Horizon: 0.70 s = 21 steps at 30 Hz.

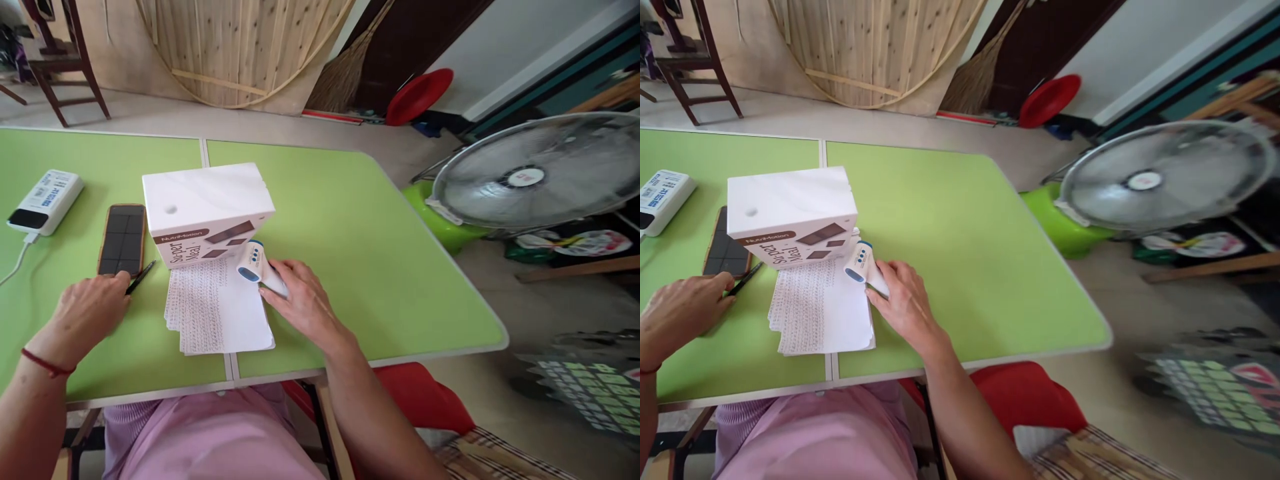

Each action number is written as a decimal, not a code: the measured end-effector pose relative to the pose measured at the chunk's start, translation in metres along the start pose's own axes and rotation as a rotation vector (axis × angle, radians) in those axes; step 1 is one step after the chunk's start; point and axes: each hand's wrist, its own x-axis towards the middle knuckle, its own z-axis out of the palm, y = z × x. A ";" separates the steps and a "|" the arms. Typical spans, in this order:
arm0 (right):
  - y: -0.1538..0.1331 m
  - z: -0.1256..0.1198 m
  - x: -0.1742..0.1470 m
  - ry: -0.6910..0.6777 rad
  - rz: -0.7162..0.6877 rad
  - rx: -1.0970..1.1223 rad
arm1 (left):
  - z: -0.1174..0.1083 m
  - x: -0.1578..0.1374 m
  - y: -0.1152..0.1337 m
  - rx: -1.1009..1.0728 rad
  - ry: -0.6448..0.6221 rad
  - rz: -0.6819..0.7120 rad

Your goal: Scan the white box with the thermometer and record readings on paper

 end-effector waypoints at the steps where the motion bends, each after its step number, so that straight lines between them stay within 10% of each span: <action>1: -0.003 -0.002 0.000 0.041 -0.012 0.007 | -0.003 -0.005 0.003 0.108 -0.019 -0.056; 5: -0.031 -0.020 -0.008 0.262 -0.241 0.166 | -0.021 -0.029 0.036 0.018 -0.056 0.100; 9: -0.067 -0.037 -0.022 0.081 -0.533 0.307 | -0.018 -0.033 0.094 -0.305 -0.094 0.352; 16: -0.058 -0.030 -0.022 0.090 -0.406 0.231 | 0.009 0.000 0.113 -0.634 -0.314 0.543; 21: -0.036 -0.024 -0.020 0.270 -0.105 0.445 | 0.034 0.010 0.092 -0.283 -0.319 0.817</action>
